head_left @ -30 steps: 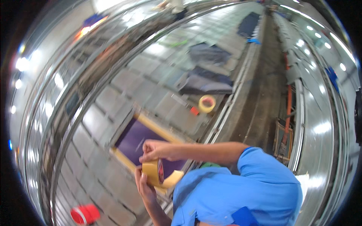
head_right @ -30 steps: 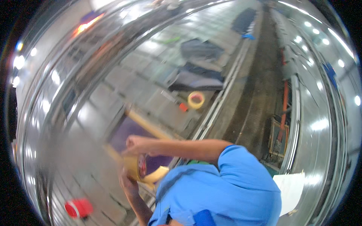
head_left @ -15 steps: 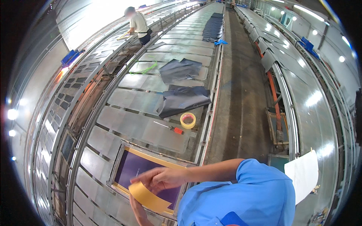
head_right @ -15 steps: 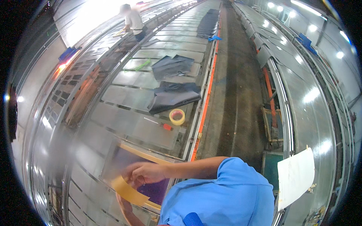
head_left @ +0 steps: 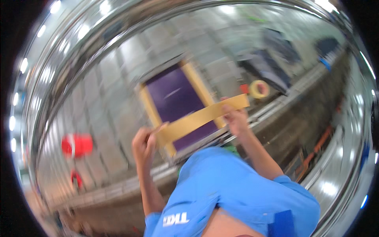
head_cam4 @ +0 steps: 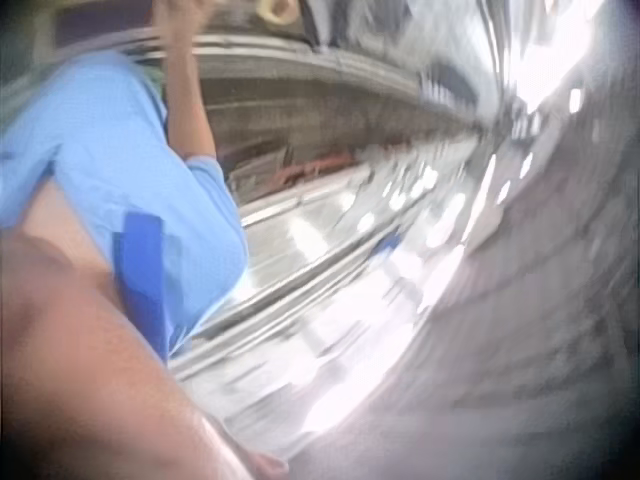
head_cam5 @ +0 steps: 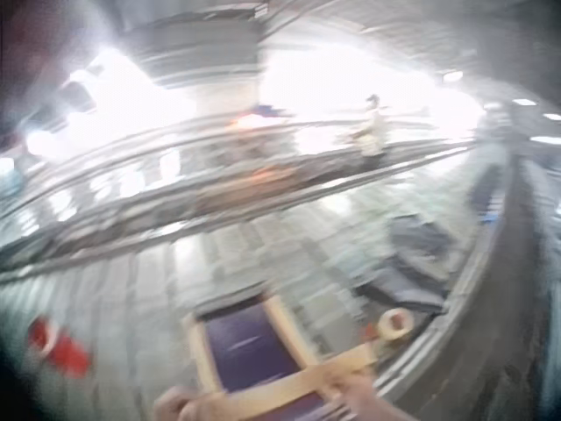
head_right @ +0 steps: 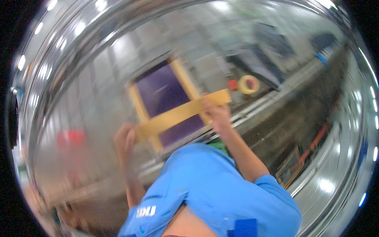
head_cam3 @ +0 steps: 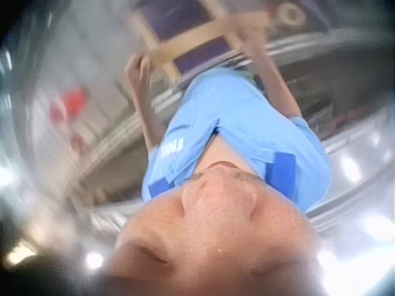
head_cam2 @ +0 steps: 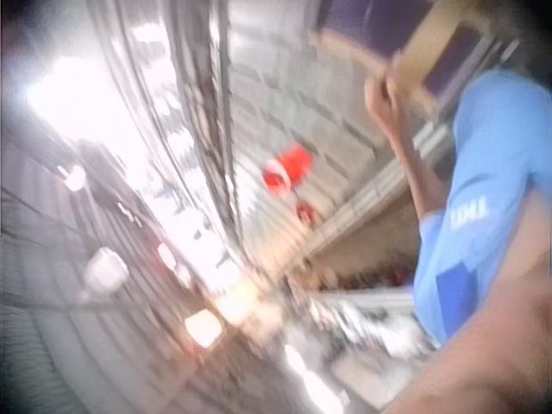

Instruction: The person applies strips of yellow packing tape to the edges and seams of a purple box placed on a metal workbench. They repeatedly pull tape from a roll, press it onto the box, and smooth it down to seal the package.

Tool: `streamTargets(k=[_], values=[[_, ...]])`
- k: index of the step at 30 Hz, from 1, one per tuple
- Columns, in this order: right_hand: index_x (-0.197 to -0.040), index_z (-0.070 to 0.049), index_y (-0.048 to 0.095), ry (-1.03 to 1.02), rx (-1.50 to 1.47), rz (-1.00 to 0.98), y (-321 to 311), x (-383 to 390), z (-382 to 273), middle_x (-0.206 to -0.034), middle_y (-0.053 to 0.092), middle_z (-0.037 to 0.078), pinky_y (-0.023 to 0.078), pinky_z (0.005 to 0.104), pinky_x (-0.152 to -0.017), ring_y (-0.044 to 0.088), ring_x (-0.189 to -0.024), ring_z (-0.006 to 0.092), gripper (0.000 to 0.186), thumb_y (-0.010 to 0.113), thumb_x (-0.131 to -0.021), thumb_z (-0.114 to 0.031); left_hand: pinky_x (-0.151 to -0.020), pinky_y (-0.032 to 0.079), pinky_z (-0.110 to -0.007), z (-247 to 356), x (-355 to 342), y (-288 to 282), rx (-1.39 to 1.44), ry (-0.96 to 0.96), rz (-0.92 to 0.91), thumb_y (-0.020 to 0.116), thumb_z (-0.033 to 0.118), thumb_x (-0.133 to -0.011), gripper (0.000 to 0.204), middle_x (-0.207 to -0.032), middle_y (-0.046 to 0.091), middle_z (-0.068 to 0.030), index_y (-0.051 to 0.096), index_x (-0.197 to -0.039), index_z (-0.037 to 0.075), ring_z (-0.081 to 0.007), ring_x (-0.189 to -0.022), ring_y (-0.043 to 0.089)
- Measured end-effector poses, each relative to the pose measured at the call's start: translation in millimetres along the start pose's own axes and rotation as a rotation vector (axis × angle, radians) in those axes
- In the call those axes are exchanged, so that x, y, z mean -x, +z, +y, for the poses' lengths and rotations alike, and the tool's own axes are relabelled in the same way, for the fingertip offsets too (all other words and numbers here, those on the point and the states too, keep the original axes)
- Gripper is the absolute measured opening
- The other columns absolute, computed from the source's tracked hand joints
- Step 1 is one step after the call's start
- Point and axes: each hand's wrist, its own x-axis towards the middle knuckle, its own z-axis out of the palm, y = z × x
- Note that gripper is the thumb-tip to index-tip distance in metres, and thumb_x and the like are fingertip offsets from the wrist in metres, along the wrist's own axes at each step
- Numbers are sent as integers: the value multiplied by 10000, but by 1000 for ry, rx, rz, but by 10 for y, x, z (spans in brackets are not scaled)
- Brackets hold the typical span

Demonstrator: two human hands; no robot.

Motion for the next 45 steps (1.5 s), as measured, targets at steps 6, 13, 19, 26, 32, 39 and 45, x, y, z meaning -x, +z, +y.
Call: streamTargets(k=[6, 13, 19, 26, 32, 39, 45], values=[[-1247, -81, 590, 39, 45, -103, -11, -14, -30, -1038, 676, 15, 531, 234, -660, 652, -828, 81, 301, 666, -958, -117, -633, 405, -339, 120, 6, -266, -196, 6, 139, 618, 151, -837, 182, -657, 500, -87, 663, -787, -18, -185, -628, 484], [-1069, -33, 636, -168, 449, -45, -155, -205, -192, -909, 676, 31, 508, 231, -607, 633, -727, 88, 194, 660, -978, -202, -595, 403, -313, 92, 60, -362, -179, -21, 279, 666, 133, -803, 186, -655, 516, -71, 612, -707, -16, -167, -626, 497], [-1006, -33, 687, -25, 391, -112, -213, -211, -321, -917, 671, 10, 458, 208, -637, 556, -722, 50, 164, 707, -946, -184, -576, 386, -286, -12, 51, -435, -211, -62, 295, 663, 115, -808, 187, -662, 505, -50, 596, -693, -17, -124, -625, 477], [-1091, -62, 695, -93, 372, 165, -486, -365, -360, -954, 673, -9, 483, 215, -706, 593, -810, 65, 205, 685, -962, -221, -719, 450, -251, -1042, 75, -509, 360, -252, 849, 698, 180, -879, 156, -790, 633, -48, 649, -851, 34, -85, -751, 559], [-1145, -33, 664, -732, 1111, -46, -617, -321, -1544, -1049, 669, 17, 495, 254, -825, 606, -919, 100, 206, 683, -954, -108, -1086, 310, -510, -2121, 518, -769, -918, -361, 465, 731, 266, -876, 178, -1018, 702, -54, 683, -953, 113, -197, -1038, 627], [-1083, -80, 688, -968, 1638, -535, 645, 393, -1803, -963, 667, 83, 527, 329, -775, 660, -855, 210, 279, 697, -830, 37, -1134, 290, -505, -1963, 629, -188, -650, -208, 452, 821, 335, -777, 701, -1360, 554, -103, 519, -1360, 89, -272, -1301, 500], [-1134, -156, 682, -1025, 1615, -961, 1306, 455, -1444, -858, 620, 63, 514, 365, -684, 644, -793, 233, 415, 723, -759, 18, -1137, 337, -420, 124, 30, 819, 98, 209, -135, 886, 352, -709, 1006, -1478, 467, -162, 346, -1499, 40, -288, -1382, 431]])
